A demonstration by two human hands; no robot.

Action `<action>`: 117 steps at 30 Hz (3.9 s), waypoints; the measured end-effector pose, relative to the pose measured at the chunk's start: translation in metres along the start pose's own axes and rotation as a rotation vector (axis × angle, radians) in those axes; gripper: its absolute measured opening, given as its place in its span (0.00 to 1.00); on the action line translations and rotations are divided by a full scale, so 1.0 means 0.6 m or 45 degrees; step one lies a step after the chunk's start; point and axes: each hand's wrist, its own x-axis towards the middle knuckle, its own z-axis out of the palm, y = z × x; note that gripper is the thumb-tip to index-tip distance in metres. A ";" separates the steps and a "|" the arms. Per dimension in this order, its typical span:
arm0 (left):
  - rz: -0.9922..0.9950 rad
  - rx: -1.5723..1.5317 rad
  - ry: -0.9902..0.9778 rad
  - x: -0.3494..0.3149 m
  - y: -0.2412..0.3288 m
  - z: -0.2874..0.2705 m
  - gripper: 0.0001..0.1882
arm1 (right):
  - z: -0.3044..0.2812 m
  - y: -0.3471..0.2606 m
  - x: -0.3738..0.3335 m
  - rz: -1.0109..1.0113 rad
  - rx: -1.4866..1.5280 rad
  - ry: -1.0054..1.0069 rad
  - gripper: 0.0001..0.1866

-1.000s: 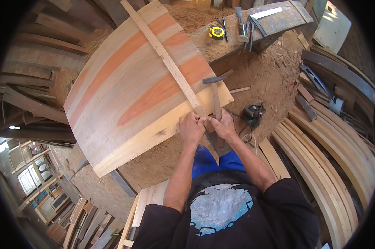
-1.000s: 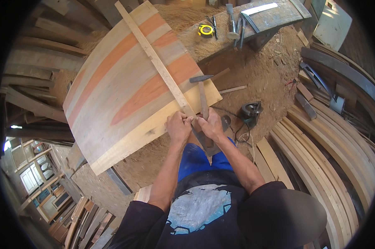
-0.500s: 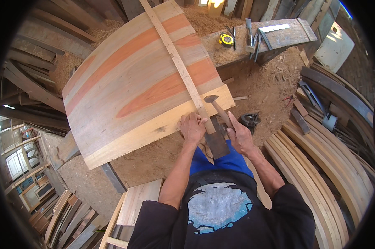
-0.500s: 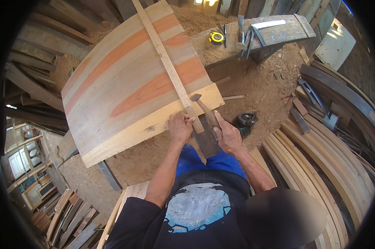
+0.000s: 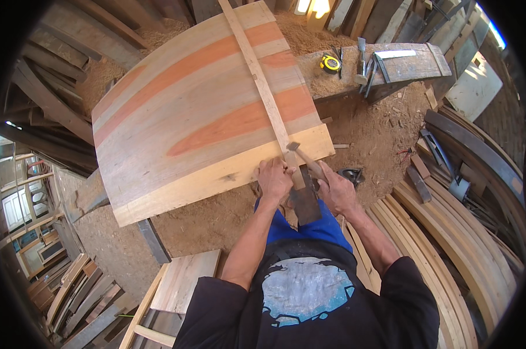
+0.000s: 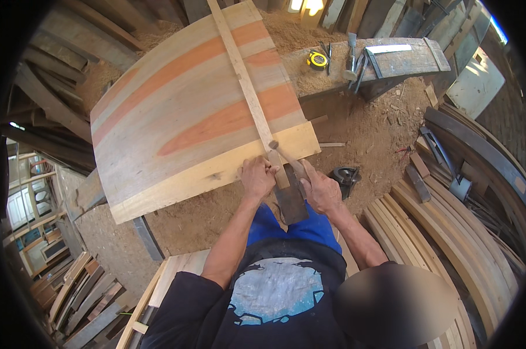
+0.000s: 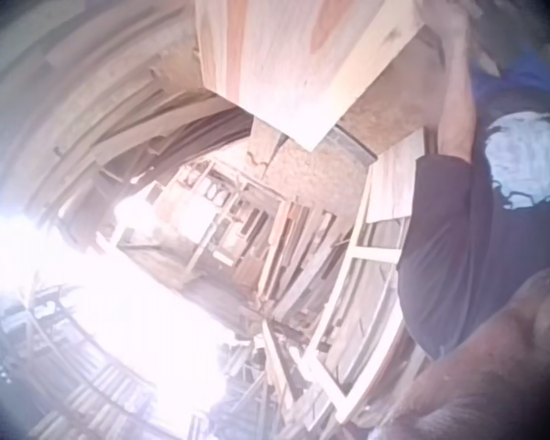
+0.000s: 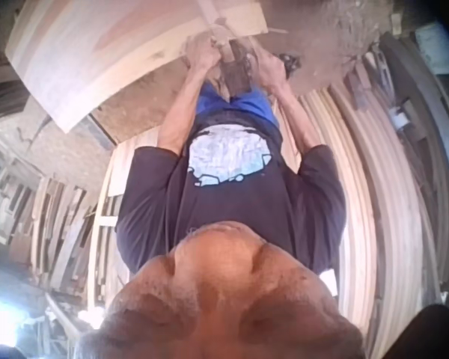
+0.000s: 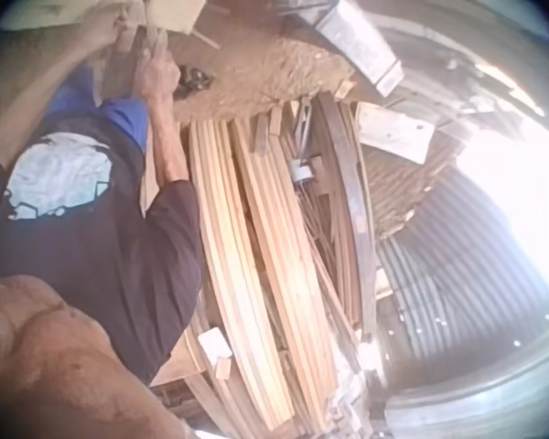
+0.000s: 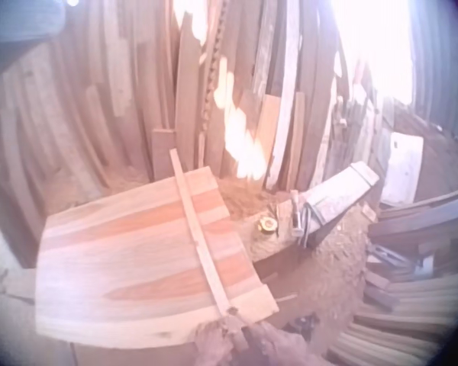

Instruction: The person measures a wooden board with a tape measure, marks the surface with a pencil using a square for alignment, and then hammers a wooden slat onto the board.

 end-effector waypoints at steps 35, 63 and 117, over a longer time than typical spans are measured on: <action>0.090 -0.011 0.072 0.003 -0.005 0.003 0.15 | 0.031 0.003 -0.007 -0.174 0.250 0.250 0.22; 0.056 0.176 0.425 0.358 0.014 -0.038 0.41 | -0.002 -0.073 0.408 -0.400 0.141 0.581 0.36; 0.034 -0.170 0.441 0.425 0.014 -0.074 0.47 | -0.038 -0.069 0.448 -0.084 0.386 0.421 0.39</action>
